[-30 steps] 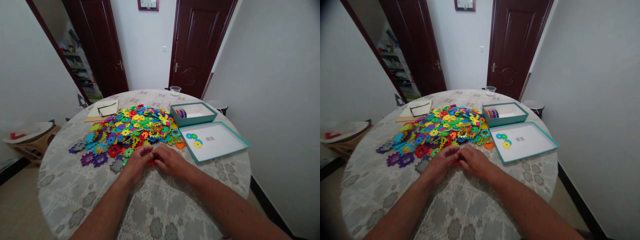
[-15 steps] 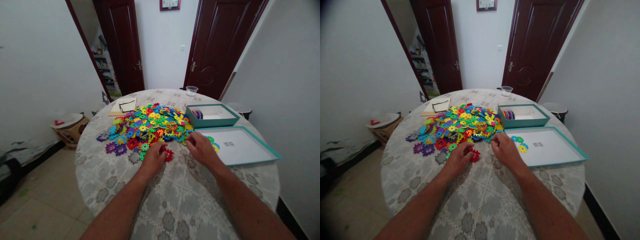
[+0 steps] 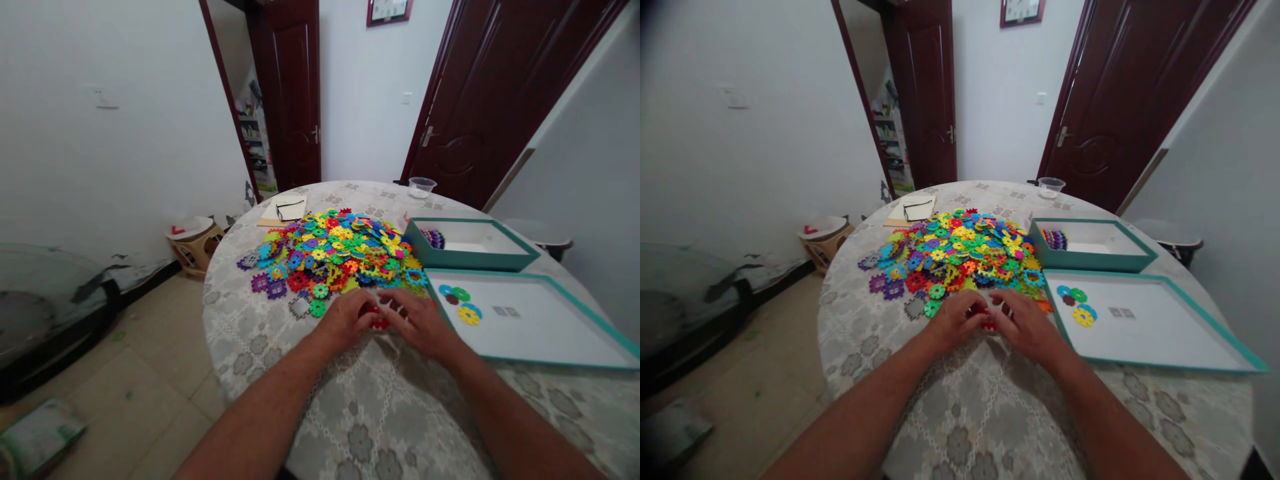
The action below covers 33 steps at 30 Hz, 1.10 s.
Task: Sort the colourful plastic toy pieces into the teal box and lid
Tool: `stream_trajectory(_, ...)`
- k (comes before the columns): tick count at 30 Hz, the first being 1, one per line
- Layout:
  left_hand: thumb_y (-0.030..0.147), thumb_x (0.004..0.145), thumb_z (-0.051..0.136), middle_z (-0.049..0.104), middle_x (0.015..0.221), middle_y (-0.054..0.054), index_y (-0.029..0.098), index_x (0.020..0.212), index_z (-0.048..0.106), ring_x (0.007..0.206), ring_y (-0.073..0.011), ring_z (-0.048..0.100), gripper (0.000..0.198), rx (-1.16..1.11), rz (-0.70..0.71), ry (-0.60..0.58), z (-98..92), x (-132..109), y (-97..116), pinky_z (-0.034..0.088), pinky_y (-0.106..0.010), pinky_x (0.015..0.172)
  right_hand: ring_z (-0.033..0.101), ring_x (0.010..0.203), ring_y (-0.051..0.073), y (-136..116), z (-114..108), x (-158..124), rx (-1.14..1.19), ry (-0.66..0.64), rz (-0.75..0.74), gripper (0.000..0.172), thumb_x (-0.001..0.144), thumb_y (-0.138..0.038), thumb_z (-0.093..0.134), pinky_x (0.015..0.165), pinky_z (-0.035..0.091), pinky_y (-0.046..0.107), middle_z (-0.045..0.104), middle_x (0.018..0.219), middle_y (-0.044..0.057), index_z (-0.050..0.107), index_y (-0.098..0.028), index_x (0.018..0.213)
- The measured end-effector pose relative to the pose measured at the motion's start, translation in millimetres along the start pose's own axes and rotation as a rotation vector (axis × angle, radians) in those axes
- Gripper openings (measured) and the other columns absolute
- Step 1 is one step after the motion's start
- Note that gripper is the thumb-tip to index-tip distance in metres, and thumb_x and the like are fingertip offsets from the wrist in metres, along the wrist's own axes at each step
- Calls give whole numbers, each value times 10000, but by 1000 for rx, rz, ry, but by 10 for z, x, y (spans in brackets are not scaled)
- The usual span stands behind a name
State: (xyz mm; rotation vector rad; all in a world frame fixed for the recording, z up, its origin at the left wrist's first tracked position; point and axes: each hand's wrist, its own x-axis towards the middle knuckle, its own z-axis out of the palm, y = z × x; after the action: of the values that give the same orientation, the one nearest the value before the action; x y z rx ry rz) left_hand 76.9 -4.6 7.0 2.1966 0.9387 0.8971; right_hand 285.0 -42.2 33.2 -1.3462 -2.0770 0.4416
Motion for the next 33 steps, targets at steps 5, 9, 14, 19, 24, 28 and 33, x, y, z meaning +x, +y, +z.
stream_trajectory(5,209,897,656,693,938,-21,196,975,678,872,-174,622,82,97,-27,-54,-91,-7,1,476,-279,795,678,1062,246,-37,227,-13,155,-124,-3,285,1040,-333,470,929,492,372,745,1169,77,683,-250,1209)
stream_trajectory(9,214,911,656,705,1073,-53,208,1137,650,979,-203,652,226,225,-63,5,-313,-11,37,510,-318,885,681,947,235,135,292,2,142,-107,51,288,1029,-332,451,853,488,356,760,1046,68,714,-231,1090)
stream_trajectory(14,241,917,666,668,1186,-94,223,1163,637,1138,-255,626,249,488,-197,139,-754,-182,4,490,-407,1030,660,865,213,123,325,1,119,-105,61,271,1018,-330,453,790,461,328,744,943,53,699,-218,1014)
stream_trajectory(19,259,826,780,623,1324,-121,240,1360,592,1265,-294,573,567,609,-345,-68,-1015,-455,-152,452,-421,1094,657,830,201,62,314,1,117,-135,73,243,1000,-306,463,758,444,311,733,888,46,678,-214,934)
stream_trajectory(24,326,805,803,596,1388,-113,312,1503,507,1275,-313,557,758,636,-357,-174,-985,-478,-254,430,-427,1096,649,829,198,42,299,5,108,-147,65,261,994,-298,457,765,445,310,732,891,50,695,-204,940)
stream_trajectory(28,381,808,803,633,1234,-104,339,1442,585,1144,-300,611,672,652,-323,-176,-903,-363,-323,471,-395,1002,643,838,200,30,292,-3,104,-140,59,265,1002,-289,449,770,444,314,727,894,48,691,-202,940)
stream_trajectory(33,382,843,780,649,1116,-91,319,1350,654,1082,-281,621,526,686,-257,-128,-772,-299,-343,473,-362,945,648,851,204,45,294,-5,94,-150,44,247,1001,-270,457,778,448,319,728,904,50,689,-211,940)
